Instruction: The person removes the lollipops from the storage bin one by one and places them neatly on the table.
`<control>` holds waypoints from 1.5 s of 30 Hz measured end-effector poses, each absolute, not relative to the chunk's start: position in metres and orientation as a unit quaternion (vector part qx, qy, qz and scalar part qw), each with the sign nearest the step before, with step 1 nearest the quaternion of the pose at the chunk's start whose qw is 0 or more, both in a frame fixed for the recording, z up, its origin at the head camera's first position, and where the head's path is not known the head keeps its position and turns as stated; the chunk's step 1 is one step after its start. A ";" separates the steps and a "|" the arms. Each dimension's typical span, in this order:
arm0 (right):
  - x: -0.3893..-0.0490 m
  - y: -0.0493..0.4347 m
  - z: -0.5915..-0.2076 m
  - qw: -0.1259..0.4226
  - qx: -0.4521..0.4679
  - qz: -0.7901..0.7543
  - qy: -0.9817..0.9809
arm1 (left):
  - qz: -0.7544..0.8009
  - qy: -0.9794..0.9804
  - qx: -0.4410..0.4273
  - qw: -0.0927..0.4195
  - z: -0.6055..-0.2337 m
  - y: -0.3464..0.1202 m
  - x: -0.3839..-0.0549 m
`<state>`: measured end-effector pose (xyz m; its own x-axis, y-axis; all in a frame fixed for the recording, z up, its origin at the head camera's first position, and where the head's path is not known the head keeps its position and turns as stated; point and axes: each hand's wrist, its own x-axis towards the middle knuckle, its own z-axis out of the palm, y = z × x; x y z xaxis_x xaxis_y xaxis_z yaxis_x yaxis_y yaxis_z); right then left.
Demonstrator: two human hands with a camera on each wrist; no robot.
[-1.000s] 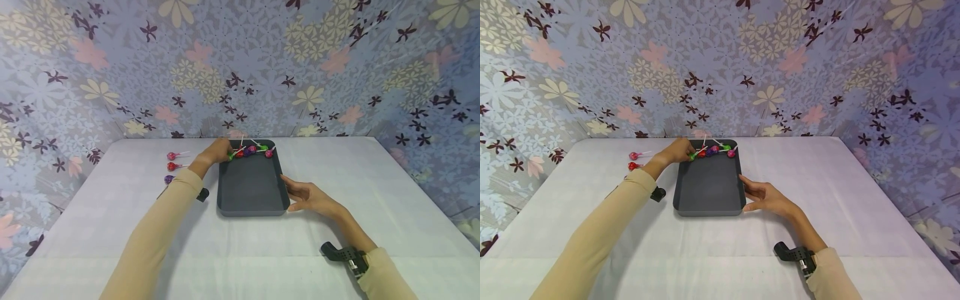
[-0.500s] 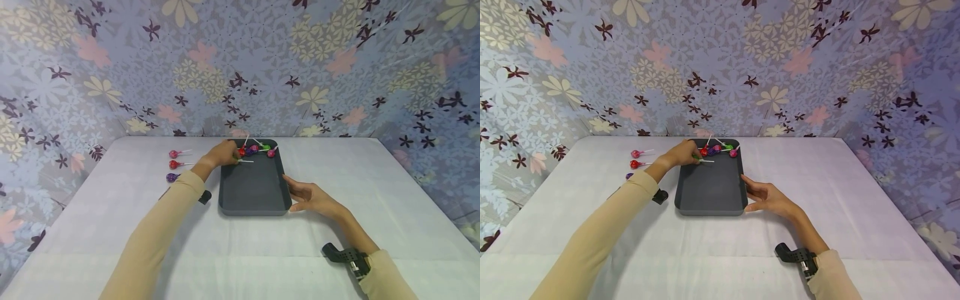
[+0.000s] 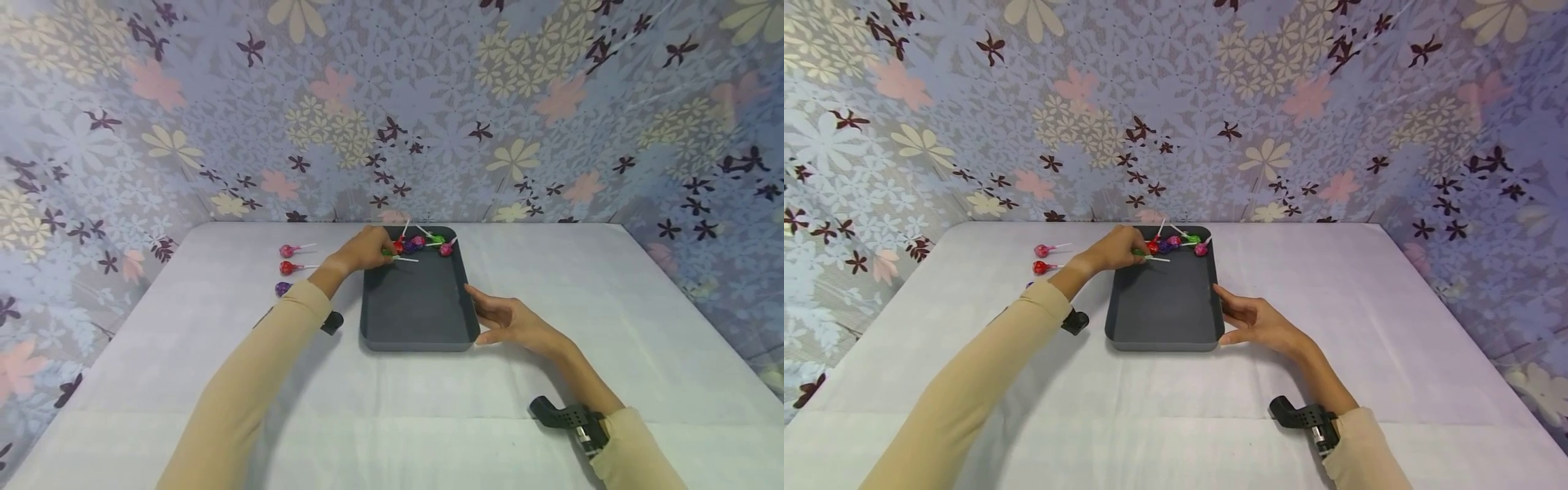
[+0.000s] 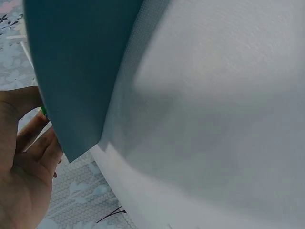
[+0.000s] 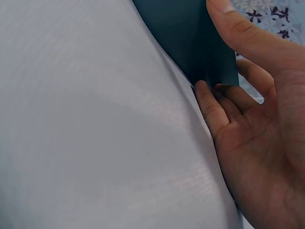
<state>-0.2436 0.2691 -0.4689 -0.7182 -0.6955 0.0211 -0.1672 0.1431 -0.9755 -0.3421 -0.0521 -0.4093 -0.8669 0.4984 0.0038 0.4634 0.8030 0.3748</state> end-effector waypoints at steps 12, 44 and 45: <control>-0.243 0.270 -0.471 0.226 -0.306 -0.580 0.720 | 0.216 0.934 0.283 0.018 -0.396 -0.063 -0.331; -0.245 0.269 -0.470 0.227 -0.288 -0.575 0.732 | 0.324 0.891 0.317 0.004 -0.396 -0.116 -0.259; -0.245 0.268 -0.470 0.228 -0.287 -0.575 0.731 | 0.324 0.891 0.318 0.002 -0.396 -0.118 -0.256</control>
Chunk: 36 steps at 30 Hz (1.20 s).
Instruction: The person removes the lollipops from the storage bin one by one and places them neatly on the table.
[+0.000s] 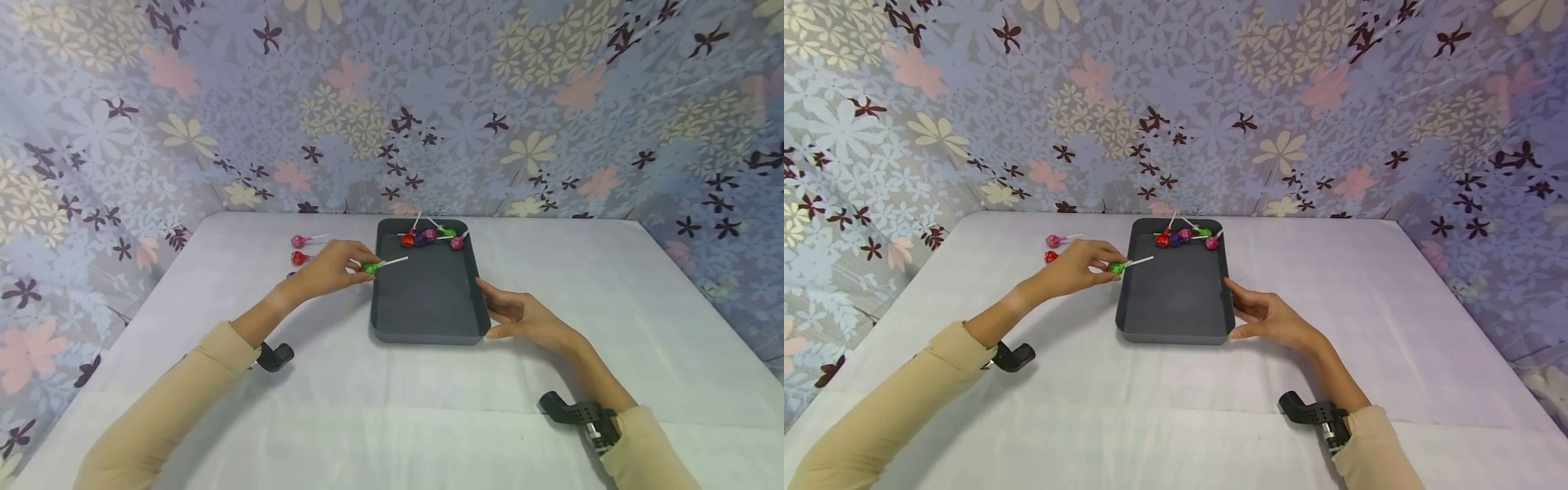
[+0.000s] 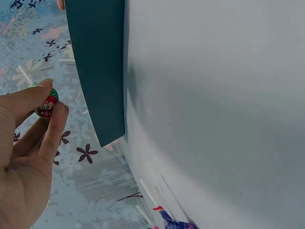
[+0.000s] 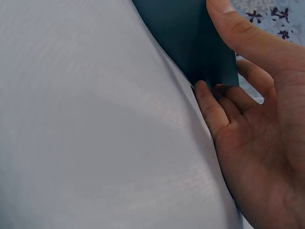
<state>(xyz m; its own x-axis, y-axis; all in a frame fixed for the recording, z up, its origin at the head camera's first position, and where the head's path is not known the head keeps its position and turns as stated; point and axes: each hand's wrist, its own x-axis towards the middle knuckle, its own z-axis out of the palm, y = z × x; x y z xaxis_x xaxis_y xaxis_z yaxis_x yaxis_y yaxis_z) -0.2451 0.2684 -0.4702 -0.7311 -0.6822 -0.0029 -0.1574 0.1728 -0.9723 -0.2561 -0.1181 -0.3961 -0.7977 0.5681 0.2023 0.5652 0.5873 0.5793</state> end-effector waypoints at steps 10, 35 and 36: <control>-0.247 0.269 -0.472 0.226 -0.291 -0.575 0.731 | 0.327 0.893 0.310 -0.005 -0.401 -0.148 -0.236; -0.247 0.267 -0.476 0.215 -0.305 -0.565 0.736 | 0.220 0.947 0.233 0.030 -0.423 -0.220 -0.208; -0.247 0.267 -0.476 0.216 -0.304 -0.566 0.735 | 0.218 0.948 0.231 0.033 -0.424 -0.221 -0.208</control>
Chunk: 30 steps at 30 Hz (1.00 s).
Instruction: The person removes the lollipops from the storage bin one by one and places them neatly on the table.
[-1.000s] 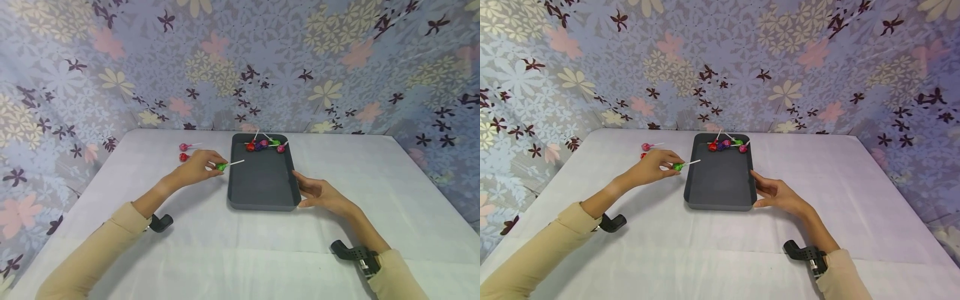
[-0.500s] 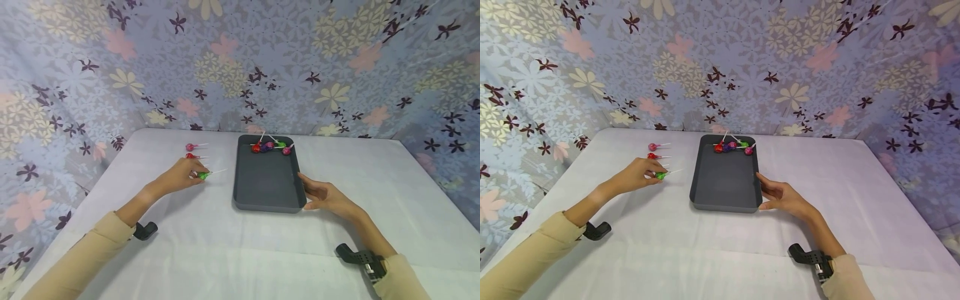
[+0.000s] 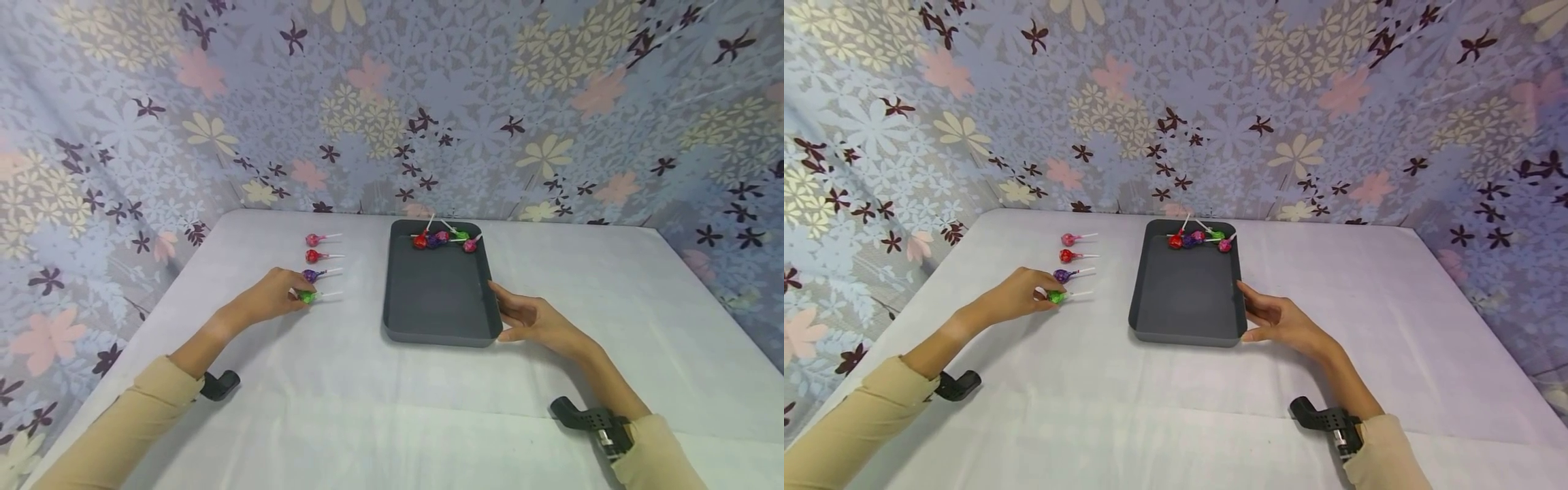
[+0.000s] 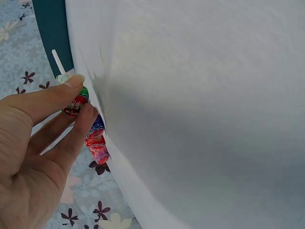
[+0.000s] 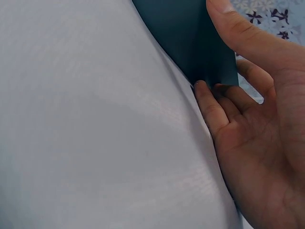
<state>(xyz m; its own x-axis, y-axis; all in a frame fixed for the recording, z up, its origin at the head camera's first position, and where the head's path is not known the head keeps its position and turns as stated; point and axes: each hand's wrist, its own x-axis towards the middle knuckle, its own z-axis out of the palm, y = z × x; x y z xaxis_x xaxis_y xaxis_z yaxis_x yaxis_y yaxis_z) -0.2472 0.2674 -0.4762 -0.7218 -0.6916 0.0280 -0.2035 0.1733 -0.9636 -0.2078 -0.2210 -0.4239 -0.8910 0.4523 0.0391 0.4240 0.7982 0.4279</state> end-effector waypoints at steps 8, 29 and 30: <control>-0.245 0.267 -0.478 0.219 -0.299 -0.567 0.735 | 0.211 0.953 0.211 0.044 -0.428 -0.224 -0.208; -0.245 0.267 -0.479 0.215 -0.300 -0.559 0.743 | 0.207 0.955 0.208 0.031 -0.434 -0.226 -0.207; -0.245 0.267 -0.479 0.214 -0.300 -0.559 0.743 | 0.208 0.955 0.207 0.031 -0.435 -0.226 -0.207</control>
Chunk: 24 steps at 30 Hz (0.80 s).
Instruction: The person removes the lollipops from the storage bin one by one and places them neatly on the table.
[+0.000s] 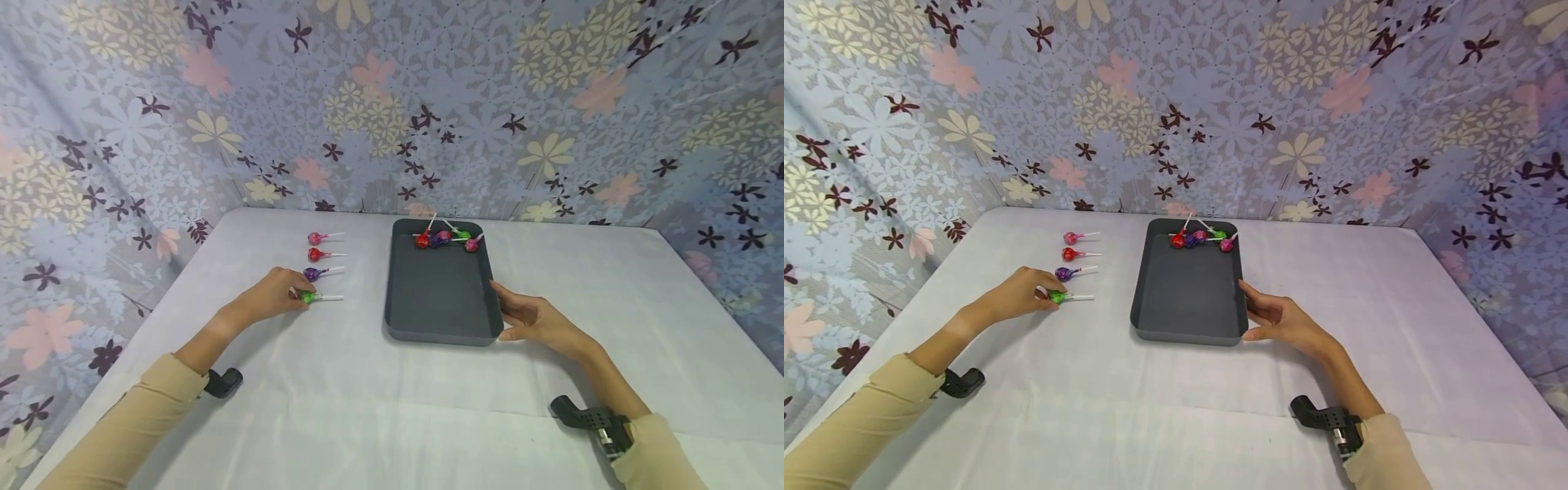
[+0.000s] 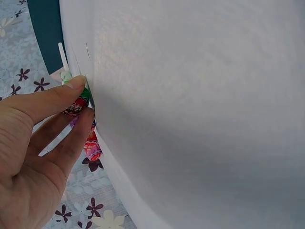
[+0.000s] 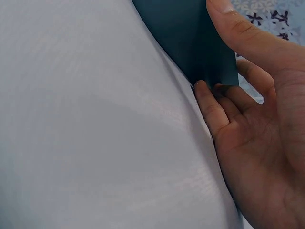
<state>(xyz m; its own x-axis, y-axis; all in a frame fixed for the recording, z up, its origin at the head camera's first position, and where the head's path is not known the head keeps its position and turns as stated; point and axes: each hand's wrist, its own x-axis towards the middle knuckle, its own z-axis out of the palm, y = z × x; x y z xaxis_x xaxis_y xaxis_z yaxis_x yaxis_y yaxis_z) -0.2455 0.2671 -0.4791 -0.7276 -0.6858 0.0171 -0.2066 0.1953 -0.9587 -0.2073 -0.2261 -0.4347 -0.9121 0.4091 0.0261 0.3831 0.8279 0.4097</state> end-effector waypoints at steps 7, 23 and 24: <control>-0.252 0.269 -0.477 0.215 -0.302 -0.559 0.742 | 0.211 0.957 0.197 0.036 -0.435 -0.223 -0.210; -0.257 0.272 -0.476 0.216 -0.313 -0.559 0.736 | 0.229 0.956 0.173 0.060 -0.429 -0.218 -0.210; -0.257 0.272 -0.476 0.217 -0.311 -0.560 0.737 | 0.229 0.955 0.175 0.061 -0.429 -0.217 -0.210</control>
<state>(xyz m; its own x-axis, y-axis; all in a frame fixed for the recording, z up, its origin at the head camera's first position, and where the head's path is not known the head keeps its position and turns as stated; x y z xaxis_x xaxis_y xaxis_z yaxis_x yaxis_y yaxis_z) -0.2572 0.2721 -0.4760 -0.7131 -0.7005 0.0288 -0.2149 0.1793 -0.9600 -0.2101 -0.2173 -0.4290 -0.9312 0.3627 -0.0363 0.3067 0.8333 0.4599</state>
